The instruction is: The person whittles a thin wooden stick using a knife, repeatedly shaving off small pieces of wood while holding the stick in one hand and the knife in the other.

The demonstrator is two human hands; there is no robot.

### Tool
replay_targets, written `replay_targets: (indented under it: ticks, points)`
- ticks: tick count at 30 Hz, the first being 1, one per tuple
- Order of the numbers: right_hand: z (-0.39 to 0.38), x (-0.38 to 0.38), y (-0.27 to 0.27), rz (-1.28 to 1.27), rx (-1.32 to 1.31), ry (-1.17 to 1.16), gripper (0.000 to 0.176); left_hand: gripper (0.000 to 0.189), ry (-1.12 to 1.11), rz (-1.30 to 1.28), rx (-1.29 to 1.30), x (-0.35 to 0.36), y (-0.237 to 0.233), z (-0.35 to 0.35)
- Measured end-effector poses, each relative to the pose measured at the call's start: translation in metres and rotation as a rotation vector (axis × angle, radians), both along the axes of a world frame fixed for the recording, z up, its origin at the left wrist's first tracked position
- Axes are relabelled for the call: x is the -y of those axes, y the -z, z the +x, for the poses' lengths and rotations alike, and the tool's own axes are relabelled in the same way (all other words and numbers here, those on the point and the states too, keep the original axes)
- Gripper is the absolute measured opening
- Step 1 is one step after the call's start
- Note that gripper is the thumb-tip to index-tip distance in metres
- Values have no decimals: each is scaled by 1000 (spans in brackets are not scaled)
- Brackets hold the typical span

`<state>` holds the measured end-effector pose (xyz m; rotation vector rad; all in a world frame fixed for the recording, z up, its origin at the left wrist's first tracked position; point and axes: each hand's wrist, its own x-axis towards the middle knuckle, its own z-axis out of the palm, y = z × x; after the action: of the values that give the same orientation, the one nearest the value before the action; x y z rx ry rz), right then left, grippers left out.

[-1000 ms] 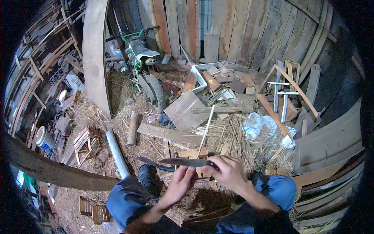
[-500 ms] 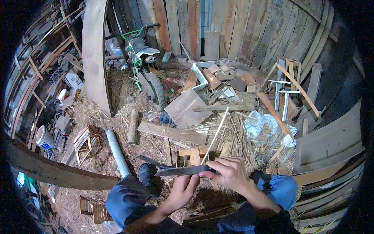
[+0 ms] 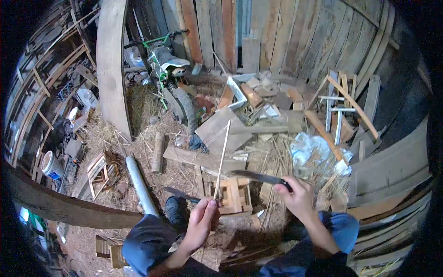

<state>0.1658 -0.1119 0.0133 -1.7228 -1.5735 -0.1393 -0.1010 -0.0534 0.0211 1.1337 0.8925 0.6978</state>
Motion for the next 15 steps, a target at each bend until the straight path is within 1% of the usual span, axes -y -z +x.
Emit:
replay_targets:
  ticks: [1,3,4,5,6,7,9,10,11,13,14,15]
  points:
    - [-9,4,0,21,23,-107,27,22,16,-45,81,2,1,0]
    - [-13,0,6,27,98,-155,27,20,20,76,36,3,11,1]
    - [-17,-1,6,83,103,-207,29,20,16,76,39,3,15,3]
    - [-23,-2,4,138,105,-258,30,19,31,18,39,4,20,5]
    - [-30,-4,-4,122,167,-316,33,18,47,-39,37,6,21,7]
    - [-37,-6,-5,124,165,-319,33,18,43,-37,35,10,17,12]
    - [-51,-9,-6,114,193,-388,34,17,-27,113,56,19,6,26]
    - [-54,-10,-7,116,191,-384,34,17,18,166,81,20,10,27]
    - [-56,-11,-8,96,183,-383,33,17,23,167,79,22,12,26]
    - [-59,-13,-10,54,168,-383,32,18,114,88,18,23,6,27]
    - [-60,-13,-12,72,154,-360,31,18,61,9,-19,27,-1,29]
    - [-60,-13,-12,74,156,-359,31,18,63,11,-18,26,0,30]
